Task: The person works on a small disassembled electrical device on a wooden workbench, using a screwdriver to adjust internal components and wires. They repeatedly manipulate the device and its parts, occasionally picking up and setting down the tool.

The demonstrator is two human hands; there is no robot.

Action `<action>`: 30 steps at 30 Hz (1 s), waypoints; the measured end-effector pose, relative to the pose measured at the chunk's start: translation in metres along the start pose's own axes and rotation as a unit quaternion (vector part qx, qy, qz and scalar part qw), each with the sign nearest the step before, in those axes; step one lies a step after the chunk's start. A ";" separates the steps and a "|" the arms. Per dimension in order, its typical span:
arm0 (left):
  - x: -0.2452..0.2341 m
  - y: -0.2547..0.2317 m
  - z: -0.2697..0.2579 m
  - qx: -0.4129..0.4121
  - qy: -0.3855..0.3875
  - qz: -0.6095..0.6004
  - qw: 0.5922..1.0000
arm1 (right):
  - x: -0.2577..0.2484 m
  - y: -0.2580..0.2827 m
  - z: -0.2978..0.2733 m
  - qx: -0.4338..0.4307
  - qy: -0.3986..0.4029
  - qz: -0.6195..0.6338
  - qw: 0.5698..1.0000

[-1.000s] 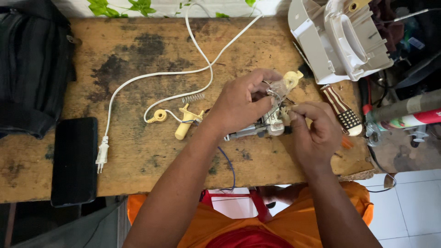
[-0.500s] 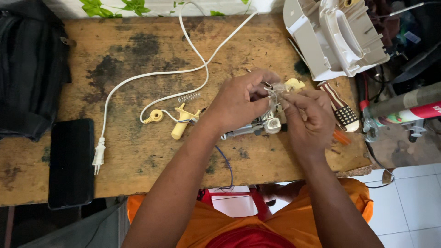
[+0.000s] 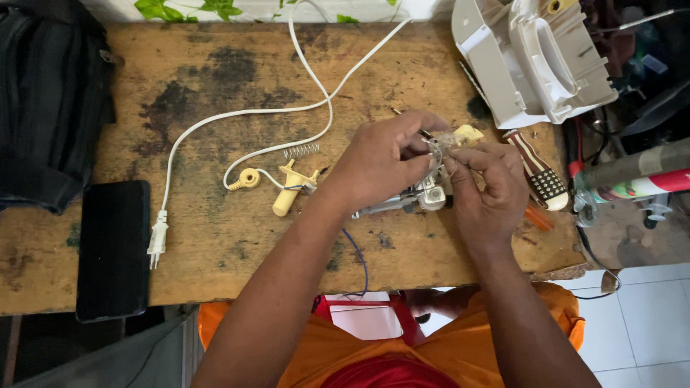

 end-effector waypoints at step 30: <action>-0.001 -0.007 -0.002 0.030 0.007 -0.009 0.999 | -0.001 -0.007 -0.005 0.068 0.010 0.046 0.997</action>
Point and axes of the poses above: each hand's wrist, its own z-axis towards the middle knuckle, its own x-axis out of the palm, y = z × x, the point moved 7 cm from there along z, towards the middle knuckle, and after that the axes turned 5 degrees about x, right-handed, at the moved point
